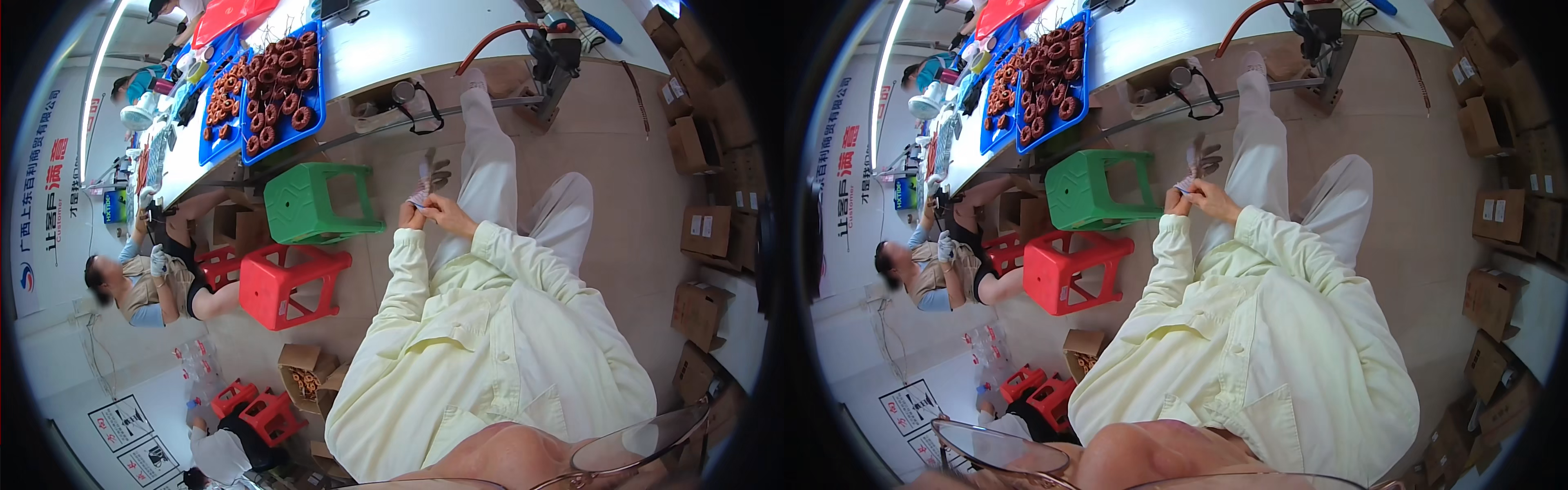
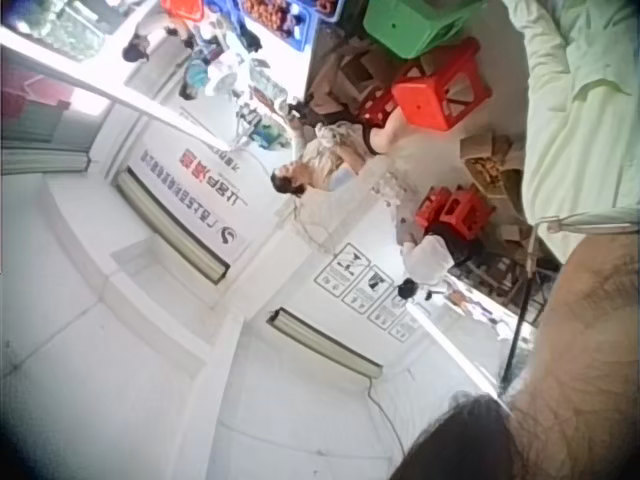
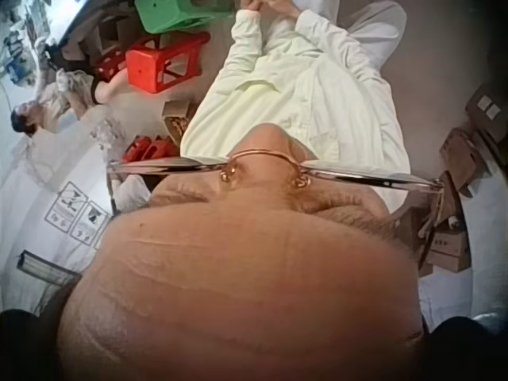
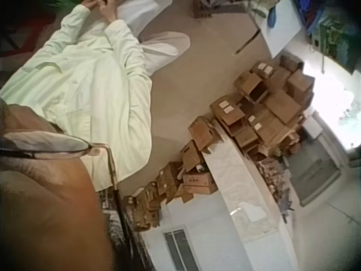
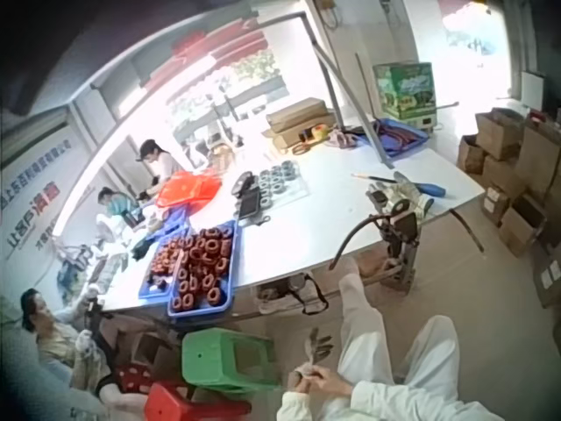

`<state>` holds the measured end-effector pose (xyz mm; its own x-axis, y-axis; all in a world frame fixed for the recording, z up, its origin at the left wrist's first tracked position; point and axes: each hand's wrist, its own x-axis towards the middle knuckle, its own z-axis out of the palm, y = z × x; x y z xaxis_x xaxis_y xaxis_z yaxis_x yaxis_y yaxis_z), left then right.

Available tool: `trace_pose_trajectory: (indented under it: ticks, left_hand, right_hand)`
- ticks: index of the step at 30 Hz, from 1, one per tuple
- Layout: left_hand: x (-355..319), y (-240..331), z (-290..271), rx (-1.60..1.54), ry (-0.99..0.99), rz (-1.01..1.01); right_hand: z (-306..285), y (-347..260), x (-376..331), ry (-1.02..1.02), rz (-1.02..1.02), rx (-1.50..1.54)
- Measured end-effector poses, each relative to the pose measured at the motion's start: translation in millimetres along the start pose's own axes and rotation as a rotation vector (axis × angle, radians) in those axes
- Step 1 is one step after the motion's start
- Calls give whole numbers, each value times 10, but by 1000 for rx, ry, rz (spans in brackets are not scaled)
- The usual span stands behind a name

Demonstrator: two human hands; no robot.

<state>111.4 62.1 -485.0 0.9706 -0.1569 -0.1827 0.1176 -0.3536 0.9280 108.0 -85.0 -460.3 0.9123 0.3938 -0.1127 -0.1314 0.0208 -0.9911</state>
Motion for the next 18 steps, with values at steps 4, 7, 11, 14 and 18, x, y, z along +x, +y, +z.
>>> trace_pose_trajectory:
  ticks: [4, 7, 11, 14, 18]
  left_hand:
    - [73, 141, 212, -418, 215, 36]
    - [321, 644, 265, -387, 64, 273]
    - [446, 173, 388, -581, -9, 271]
    - [502, 63, 360, -299, -98, 180]
    - [472, 737, 264, 413, -101, 393]
  right_hand:
    - [9, -309, -59, -13, -31, -33]
    - [-2, -372, -134, -15, -19, -86]
    - [22, -486, -198, 3, 6, -77]
    - [28, -582, -239, -20, 4, -86]
    - [72, -545, -187, -2, -45, -40]
